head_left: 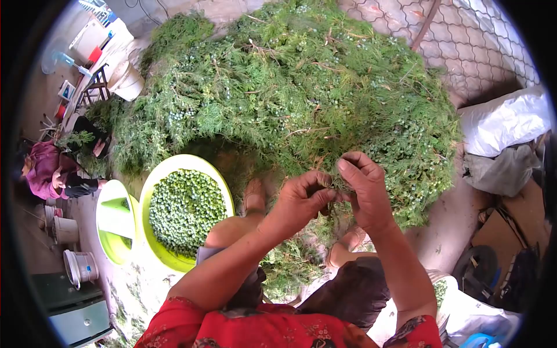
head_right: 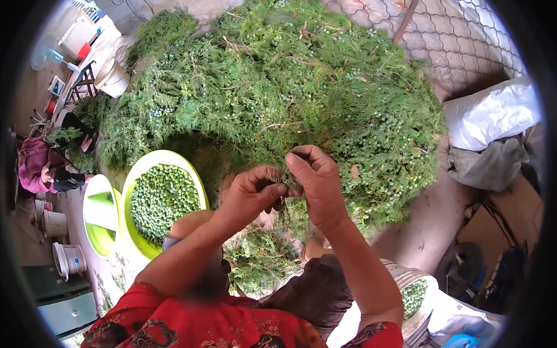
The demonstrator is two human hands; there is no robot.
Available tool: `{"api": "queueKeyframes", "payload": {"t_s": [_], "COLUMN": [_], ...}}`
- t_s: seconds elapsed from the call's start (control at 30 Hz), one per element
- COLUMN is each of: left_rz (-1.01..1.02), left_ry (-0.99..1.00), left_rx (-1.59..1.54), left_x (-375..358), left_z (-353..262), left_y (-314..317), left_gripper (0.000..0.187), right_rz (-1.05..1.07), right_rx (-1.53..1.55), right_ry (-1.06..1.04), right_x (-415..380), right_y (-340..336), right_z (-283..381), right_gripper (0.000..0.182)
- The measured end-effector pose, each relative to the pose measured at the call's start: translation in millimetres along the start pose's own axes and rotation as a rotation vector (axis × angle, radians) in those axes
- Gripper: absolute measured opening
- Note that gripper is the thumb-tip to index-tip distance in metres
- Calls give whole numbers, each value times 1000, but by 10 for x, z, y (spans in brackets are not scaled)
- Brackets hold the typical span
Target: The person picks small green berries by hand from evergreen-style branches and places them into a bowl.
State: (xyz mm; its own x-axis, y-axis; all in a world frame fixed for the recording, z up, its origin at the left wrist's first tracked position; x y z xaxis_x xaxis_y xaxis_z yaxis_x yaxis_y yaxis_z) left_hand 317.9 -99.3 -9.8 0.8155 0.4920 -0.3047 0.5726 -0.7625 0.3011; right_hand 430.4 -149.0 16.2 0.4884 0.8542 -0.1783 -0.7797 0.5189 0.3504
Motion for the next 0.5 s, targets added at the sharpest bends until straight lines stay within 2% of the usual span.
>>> {"api": "queueKeyframes", "payload": {"t_s": [0.07, 0.13, 0.2, 0.33, 0.4, 0.43, 0.5], "left_rz": [46, 64, 59, -3, -130, -232, -368], "left_ry": [63, 71, 91, 76, 216, 221, 104], "left_rx": [-121, -178, -190, -199, 80, 225, 576], "left_x": [-81, -126, -187, -366, -573, -824, -1352], "left_z": [-72, -87, -139, -191, -405, -611, -765], "left_y": [-8, -45, -87, -252, -508, -669, -1317], "left_gripper": [10, 9, 6, 6, 14, 17, 18], "right_rz": [-6, -10, -138, -163, -202, -210, -177], "right_rx": [80, 161, 309, 166, 7, 11, -242], "right_ry": [-32, -60, -105, -137, -125, -122, -94], "right_x": [-64, -105, -144, -151, -131, -132, -59], "right_y": [-10, -16, -78, -195, -284, -361, -560], "right_z": [-56, -69, -52, -164, -205, -193, -157], "right_gripper": [13, 14, 17, 21, 20, 20, 17]}}
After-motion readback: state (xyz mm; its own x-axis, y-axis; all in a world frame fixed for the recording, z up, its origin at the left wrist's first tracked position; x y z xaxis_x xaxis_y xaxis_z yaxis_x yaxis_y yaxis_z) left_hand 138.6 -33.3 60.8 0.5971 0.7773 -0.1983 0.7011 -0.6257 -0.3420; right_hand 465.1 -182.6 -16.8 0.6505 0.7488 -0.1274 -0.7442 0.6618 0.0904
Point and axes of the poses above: each hand's wrist, its own x-axis towards the middle knuckle, its own y-axis out of the palm, z = x × y, the point moved 6 cm from there along x, towards the middle knuckle, and after that the axes turned 7 degrees about -y, right-handed, at the moved point
